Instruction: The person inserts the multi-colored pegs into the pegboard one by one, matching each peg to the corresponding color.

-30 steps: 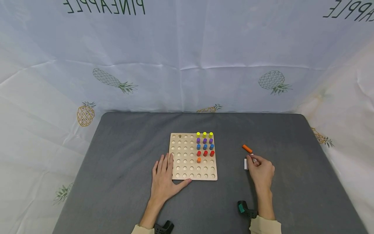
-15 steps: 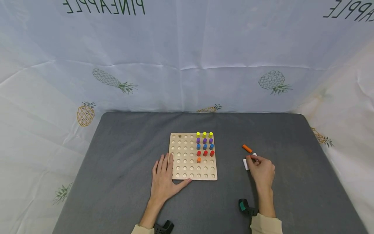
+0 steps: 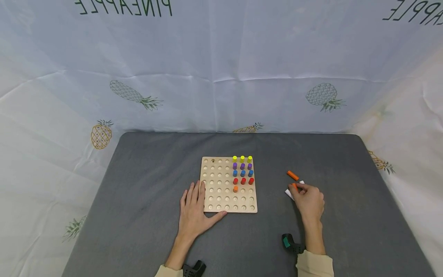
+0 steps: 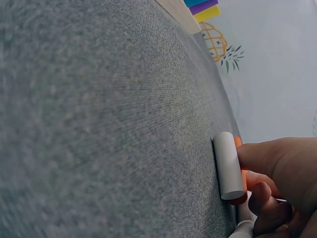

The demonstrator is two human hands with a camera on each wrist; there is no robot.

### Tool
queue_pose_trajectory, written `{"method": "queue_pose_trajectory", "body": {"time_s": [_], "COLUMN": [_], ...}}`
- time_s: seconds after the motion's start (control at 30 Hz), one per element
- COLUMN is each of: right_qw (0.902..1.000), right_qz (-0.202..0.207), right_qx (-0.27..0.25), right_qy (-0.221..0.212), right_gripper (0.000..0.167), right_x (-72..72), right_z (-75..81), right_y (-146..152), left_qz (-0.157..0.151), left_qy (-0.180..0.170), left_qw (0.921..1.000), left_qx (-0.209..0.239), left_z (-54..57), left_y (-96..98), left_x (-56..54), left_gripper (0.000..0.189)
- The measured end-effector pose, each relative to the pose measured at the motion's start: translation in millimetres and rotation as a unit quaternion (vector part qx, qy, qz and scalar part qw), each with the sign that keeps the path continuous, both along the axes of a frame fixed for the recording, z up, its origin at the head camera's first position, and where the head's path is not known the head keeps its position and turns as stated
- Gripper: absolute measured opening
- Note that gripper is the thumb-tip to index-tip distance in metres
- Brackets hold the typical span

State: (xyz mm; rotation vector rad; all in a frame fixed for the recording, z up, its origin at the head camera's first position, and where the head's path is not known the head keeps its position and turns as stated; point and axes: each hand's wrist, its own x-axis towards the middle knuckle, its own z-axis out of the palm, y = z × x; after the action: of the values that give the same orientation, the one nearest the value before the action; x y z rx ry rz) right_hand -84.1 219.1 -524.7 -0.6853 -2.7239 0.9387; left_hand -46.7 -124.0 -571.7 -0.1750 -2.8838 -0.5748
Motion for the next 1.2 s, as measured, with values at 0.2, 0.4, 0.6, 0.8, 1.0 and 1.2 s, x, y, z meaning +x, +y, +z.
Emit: {"method": "queue_pose_trajectory", "body": {"time_s": [0.2,0.4,0.6,0.8,1.0,1.2], "right_qw": [1.0,0.9998,0.9996,0.9991,0.9989,0.9988], "right_qz": [-0.003,-0.004,-0.007,-0.001,-0.005,-0.003], "right_qx": [-0.007,-0.009,-0.005,-0.003,0.007,0.004], "right_qy": [0.005,0.019,0.028,0.043,0.047,0.048], "right_gripper": [0.03,0.029,0.028,0.027,0.027,0.029], "right_x": [1.4,2.4,4.8,2.9,1.6,3.3], "right_z": [1.1,1.9,2.5,3.7,5.1,7.4], "right_y": [-1.9,-4.1,-5.2,-5.6,-5.7,-8.9], "left_qz": [0.001,0.0,-0.002,-0.002,-0.002,0.001], "left_qy": [-0.006,0.005,0.007,0.007,0.005,-0.005], "left_qw": [1.0,1.0,1.0,1.0,1.0,1.0], "left_qx": [-0.001,-0.003,-0.004,-0.002,-0.006,-0.005], "left_z": [1.0,1.0,0.5,1.6,2.1,1.8], "left_y": [0.1,-0.4,0.0,0.5,1.5,0.6], "left_x": [-0.7,-0.4,0.7,-0.4,-1.3,-0.3], "left_gripper": [0.125,0.126,0.125,0.125,0.125,0.125]}}
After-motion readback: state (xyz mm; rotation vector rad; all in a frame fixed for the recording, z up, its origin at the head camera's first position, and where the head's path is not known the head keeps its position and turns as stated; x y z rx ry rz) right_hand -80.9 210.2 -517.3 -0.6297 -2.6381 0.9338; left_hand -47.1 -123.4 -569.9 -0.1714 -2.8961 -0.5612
